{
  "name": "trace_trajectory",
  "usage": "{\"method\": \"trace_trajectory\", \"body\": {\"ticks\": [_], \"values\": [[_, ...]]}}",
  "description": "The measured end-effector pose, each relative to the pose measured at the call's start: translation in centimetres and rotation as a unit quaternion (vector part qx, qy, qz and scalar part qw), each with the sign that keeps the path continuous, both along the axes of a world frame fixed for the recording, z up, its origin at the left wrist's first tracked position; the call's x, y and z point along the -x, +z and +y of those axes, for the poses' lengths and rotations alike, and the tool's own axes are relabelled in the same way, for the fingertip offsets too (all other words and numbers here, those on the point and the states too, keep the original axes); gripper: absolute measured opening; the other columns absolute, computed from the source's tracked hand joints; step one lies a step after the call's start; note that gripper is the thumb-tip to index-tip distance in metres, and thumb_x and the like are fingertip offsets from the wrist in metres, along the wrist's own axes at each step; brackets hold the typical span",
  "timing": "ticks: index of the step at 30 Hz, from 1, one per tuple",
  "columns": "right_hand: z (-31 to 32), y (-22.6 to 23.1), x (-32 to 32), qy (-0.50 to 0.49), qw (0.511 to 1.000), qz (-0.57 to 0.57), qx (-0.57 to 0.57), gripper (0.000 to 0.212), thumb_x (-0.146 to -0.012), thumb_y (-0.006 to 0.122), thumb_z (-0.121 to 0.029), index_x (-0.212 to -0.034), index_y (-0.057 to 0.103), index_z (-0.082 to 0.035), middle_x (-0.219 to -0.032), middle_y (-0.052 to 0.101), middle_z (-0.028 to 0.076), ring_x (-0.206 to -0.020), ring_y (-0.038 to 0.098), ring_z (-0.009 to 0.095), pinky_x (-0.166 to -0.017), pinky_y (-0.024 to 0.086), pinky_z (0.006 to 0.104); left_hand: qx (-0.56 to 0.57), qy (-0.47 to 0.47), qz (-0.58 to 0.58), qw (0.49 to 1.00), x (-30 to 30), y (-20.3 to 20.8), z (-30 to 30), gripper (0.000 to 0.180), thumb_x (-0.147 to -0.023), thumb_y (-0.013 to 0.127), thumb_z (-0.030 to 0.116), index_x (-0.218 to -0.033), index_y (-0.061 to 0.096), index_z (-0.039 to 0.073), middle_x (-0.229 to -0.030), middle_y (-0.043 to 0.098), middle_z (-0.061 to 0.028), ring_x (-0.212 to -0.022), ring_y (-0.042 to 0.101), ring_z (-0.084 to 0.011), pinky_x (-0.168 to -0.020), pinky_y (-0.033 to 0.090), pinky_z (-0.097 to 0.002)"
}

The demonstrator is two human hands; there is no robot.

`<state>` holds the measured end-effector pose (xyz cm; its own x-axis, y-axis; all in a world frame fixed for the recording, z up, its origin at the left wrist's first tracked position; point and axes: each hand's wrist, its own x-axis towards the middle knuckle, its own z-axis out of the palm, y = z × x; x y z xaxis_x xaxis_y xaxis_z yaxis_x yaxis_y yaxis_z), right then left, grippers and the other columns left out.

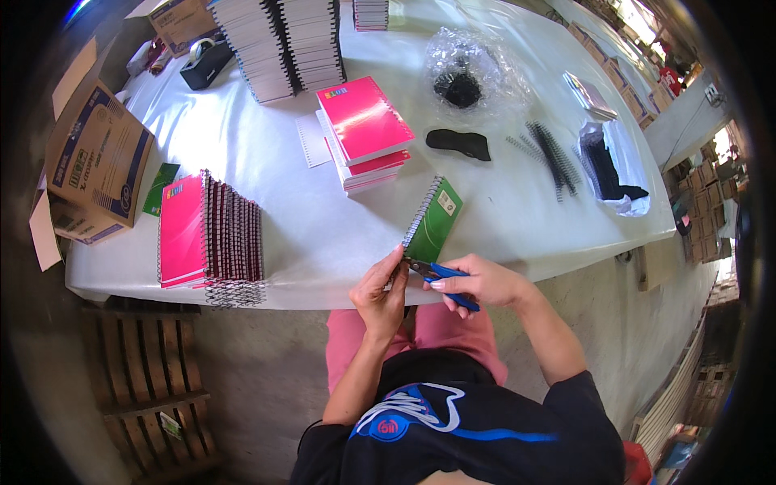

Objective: The person assembles spiral notebooks by sliding a metal binding into the punched holes of the paper and covers, using a blue plier-like tool to trim or secure the binding, and then stacking the completed notebooks on the table.

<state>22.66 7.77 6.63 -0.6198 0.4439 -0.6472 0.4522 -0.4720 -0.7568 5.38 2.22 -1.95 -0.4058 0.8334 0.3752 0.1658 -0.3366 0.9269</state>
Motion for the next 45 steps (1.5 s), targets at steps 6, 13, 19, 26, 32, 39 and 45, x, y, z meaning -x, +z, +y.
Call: {"method": "trace_trajectory", "body": {"ticks": [6, 13, 19, 26, 32, 39, 45], "values": [[-1.7, 1.0, -1.7, 0.071, 0.888, -0.093, -0.444, 0.045, -0.087, 0.063, -0.033, -0.121, 0.056, -0.005, -0.091, 0.06, 0.012, -0.093, 0.06, 0.026, -0.082, 0.047, 0.0352, 0.06, -0.001, -0.096, 0.994, 0.1, 1.0, 0.0, 0.032, -0.081, 0.069, -0.001, -0.113, 0.065, 0.0, -0.088, 0.068, -0.005, -0.075, 0.058, -0.0068, -0.068, 0.047, -0.0201], [1.4, -1.3, -9.4, -0.196, 0.823, -0.155, -0.51, 0.048, -0.083, 0.065, -0.038, -0.125, 0.055, -0.017, -0.115, 0.055, 0.013, -0.108, 0.054, 0.03, -0.095, 0.041, 0.0411, 0.031, -0.016, -0.192, 0.981, 1.7, 7.8, -0.7, 0.034, -0.083, 0.067, -0.002, -0.116, 0.061, -0.004, -0.096, 0.065, -0.0056, -0.081, 0.058, -0.0076, -0.075, 0.046, -0.0193], [3.9, -3.5, -4.7, -0.103, 0.532, -0.447, -0.711, 0.07, -0.085, 0.058, -0.051, -0.14, 0.037, -0.013, -0.129, 0.05, 0.013, -0.124, 0.045, 0.031, -0.104, 0.028, 0.0542, -0.113, -0.028, -0.147, 0.982, 3.4, 13.9, 0.0, 0.029, -0.084, 0.065, -0.003, -0.112, 0.061, -0.007, -0.098, 0.066, -0.0086, -0.082, 0.059, -0.0061, -0.074, 0.044, -0.0154], [5.0, 8.5, 1.5, -0.129, 0.806, 0.228, -0.531, 0.088, -0.065, 0.085, -0.028, -0.138, 0.04, -0.01, -0.13, 0.052, 0.009, -0.113, 0.054, 0.023, -0.092, 0.044, 0.0382, -0.221, 0.025, 0.035, 0.974, 6.2, 19.4, 2.5, 0.026, -0.08, 0.067, -0.007, -0.106, 0.065, -0.005, -0.08, 0.065, -0.0075, -0.063, 0.049, -0.0068, -0.055, 0.036, -0.0176], [8.3, 16.4, 5.3, -0.045, 0.735, 0.236, -0.634, 0.063, -0.065, 0.08, 0.0, -0.123, 0.056, -0.005, -0.107, 0.065, 0.007, -0.097, 0.062, 0.018, -0.089, 0.047, 0.0333, -0.366, 0.069, 0.113, 0.921, 7.8, 21.8, 5.7, 0.025, -0.082, 0.065, -0.003, -0.106, 0.061, -0.006, -0.094, 0.068, -0.0189, -0.082, 0.067, -0.0219, -0.075, 0.052, -0.0309], [15.5, 18.8, 8.8, -0.093, 0.74, 0.307, -0.591, 0.038, -0.071, 0.074, 0.007, -0.107, 0.061, 0.003, -0.096, 0.068, 0.008, -0.085, 0.065, 0.013, -0.078, 0.054, 0.027, -0.379, 0.149, -0.116, 0.906, 9.8, 21.8, 12.6, 0.039, -0.094, 0.055, 0.017, -0.128, 0.049, -0.002, -0.135, 0.047, -0.0171, -0.127, 0.044, -0.0269, -0.103, 0.036, -0.0367], [28.3, 22.3, 15.8, -0.2, 0.417, 0.143, -0.875, 0.019, -0.078, 0.068, -0.003, -0.097, 0.069, -0.007, -0.09, 0.071, 0.007, -0.077, 0.068, 0.016, -0.07, 0.054, 0.0278, -0.295, 0.108, 0.048, 0.948, 9.1, 15.5, 5.5, 0.03, -0.089, 0.06, 0.011, -0.116, 0.056, -0.003, -0.074, 0.053, -0.0066, -0.062, 0.045, -0.0145, -0.057, 0.042, -0.0301]]}}
